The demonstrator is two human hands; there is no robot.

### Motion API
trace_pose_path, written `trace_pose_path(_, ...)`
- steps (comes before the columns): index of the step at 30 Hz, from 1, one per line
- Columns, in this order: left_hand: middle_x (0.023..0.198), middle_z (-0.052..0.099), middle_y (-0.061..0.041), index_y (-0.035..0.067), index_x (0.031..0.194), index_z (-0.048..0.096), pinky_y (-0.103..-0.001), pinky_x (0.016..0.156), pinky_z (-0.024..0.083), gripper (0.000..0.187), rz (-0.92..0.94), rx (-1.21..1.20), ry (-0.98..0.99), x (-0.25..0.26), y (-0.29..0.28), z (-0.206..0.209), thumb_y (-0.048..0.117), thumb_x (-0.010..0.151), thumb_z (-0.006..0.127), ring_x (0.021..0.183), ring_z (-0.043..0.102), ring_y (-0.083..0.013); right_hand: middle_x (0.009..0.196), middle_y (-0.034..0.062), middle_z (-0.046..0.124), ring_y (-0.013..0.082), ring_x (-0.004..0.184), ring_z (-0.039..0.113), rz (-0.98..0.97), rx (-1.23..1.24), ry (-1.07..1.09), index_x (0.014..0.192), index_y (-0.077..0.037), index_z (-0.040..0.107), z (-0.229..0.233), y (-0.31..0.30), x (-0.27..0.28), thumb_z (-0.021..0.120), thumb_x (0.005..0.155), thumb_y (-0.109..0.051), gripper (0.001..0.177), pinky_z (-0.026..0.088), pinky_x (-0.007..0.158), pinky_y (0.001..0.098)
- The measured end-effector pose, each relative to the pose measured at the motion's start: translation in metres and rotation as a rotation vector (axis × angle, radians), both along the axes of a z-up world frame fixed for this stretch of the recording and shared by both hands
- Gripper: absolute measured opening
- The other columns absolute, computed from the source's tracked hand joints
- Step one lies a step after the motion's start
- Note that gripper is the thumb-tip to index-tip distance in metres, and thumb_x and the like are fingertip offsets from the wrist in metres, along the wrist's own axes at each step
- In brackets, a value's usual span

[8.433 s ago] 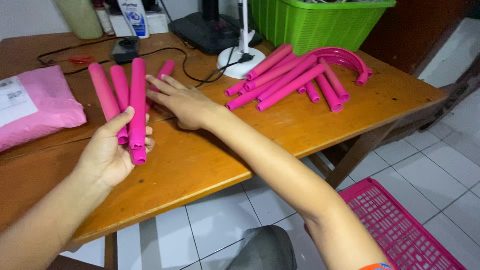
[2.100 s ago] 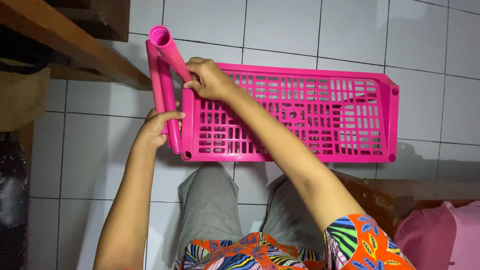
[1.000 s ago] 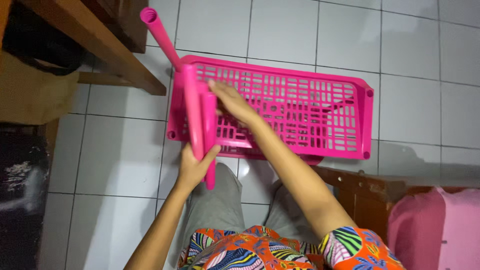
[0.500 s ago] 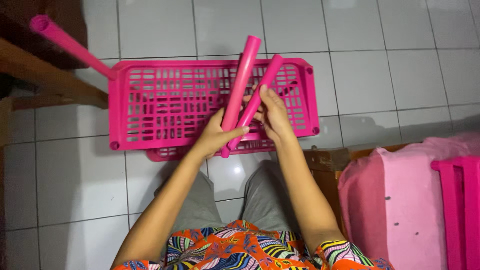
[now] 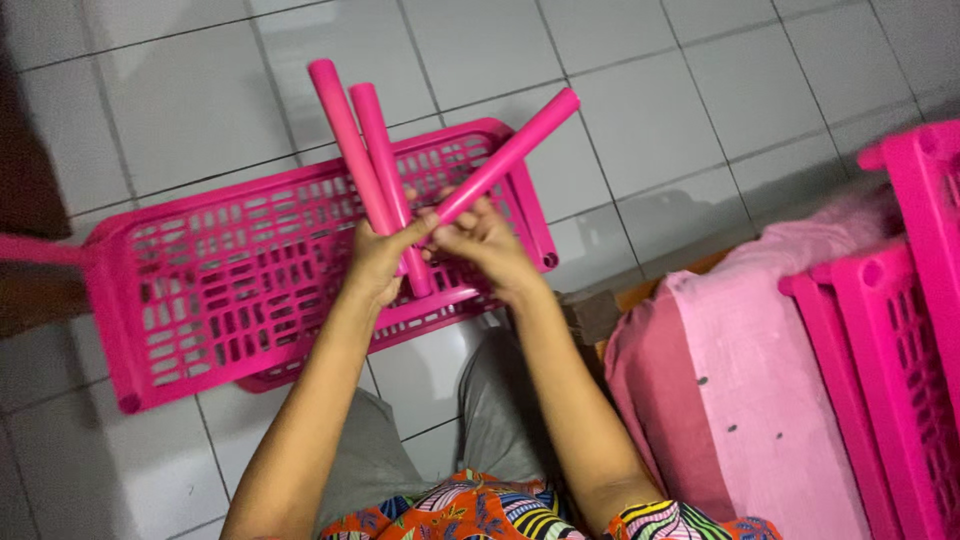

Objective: The person assembles a pink plastic basket by inserting cylindrical legs into the basket base and stacking additional basket trays on top. The person handles the basket and legs by hand, aligning and pressing the parts together.

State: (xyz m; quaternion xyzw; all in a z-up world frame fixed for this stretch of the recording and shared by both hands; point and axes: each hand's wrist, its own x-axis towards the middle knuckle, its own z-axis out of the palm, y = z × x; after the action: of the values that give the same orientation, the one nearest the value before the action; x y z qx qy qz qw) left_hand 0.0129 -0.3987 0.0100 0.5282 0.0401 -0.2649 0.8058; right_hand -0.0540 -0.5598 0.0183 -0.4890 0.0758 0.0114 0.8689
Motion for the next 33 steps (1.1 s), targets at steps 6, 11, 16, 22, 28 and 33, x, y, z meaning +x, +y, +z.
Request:
trace_pose_path(6,0.084,0.070,-0.007,0.001,0.119,0.064,-0.027,0.048,0.054,0.037,-0.001,0.226,-0.083,0.030,-0.057,-0.039,0.015,0.090,0.083,0.056,0.065,-0.0126,0.109,0.0172,0.067,0.0211,0.091,0.067,-0.377,-0.108,-0.051,0.131,0.002,0.052,-0.077,-0.046,0.007,0.073,0.106,-0.006,0.034,0.054,0.078,0.0314)
trace_pose_path(11,0.093,0.069,-0.009,-0.001,0.119,0.051,-0.028,0.048,0.059,0.055,0.156,0.597,-0.440,0.078,-0.058,-0.089,0.003,0.077,0.086,0.060,0.071,-0.0141,0.109,0.0071,0.060,0.0161,0.093,0.061,-0.934,-0.543,-0.113,0.139,-0.003,0.050,-0.111,-0.068,0.043,0.077,0.096,-0.009,0.051,0.052,0.083,0.0306)
trace_pose_path(16,0.103,0.066,-0.018,0.000,0.118,0.056,-0.042,0.063,0.056,0.058,0.026,0.975,-0.952,0.114,-0.021,-0.123,0.005,0.073,0.091,0.077,0.068,-0.0326,0.105,0.0110,0.073,0.0216,0.072,0.064,-0.982,-0.911,0.309,0.127,-0.004,0.055,-0.110,-0.072,0.064,0.081,0.091,-0.023,0.048,0.053,0.074,0.0370)
trace_pose_path(22,0.134,0.057,-0.022,-0.004,0.128,0.054,-0.052,0.085,0.052,0.066,-0.044,0.890,-0.591,0.123,0.011,-0.124,0.015,0.072,0.083,0.104,0.065,-0.0449,0.080,0.0041,0.062,0.0135,0.068,0.055,-0.931,-0.628,0.444,0.112,-0.003,0.055,-0.108,-0.088,0.078,0.080,0.089,-0.026,0.041,0.049,0.065,0.0307)
trace_pose_path(28,0.134,0.058,-0.024,-0.003,0.124,0.064,-0.048,0.104,0.047,0.057,-0.172,1.184,-0.776,0.125,0.055,-0.115,0.024,0.082,0.091,0.122,0.057,-0.0412,0.071,-0.0024,0.054,0.0084,0.060,0.049,-0.650,-0.631,0.478,0.111,-0.003,0.059,-0.111,-0.061,0.057,0.080,0.088,-0.020,0.036,0.044,0.055,0.0272)
trace_pose_path(33,0.134,0.059,-0.022,-0.003,0.125,0.063,-0.048,0.104,0.048,0.060,-0.198,1.232,-0.820,0.120,0.066,-0.120,0.026,0.080,0.090,0.123,0.059,-0.0411,0.071,-0.0042,0.049,0.0073,0.061,0.046,-0.608,-0.322,0.126,0.119,-0.004,0.056,-0.103,-0.066,0.081,0.073,0.095,-0.006,0.029,0.039,0.053,0.0256)
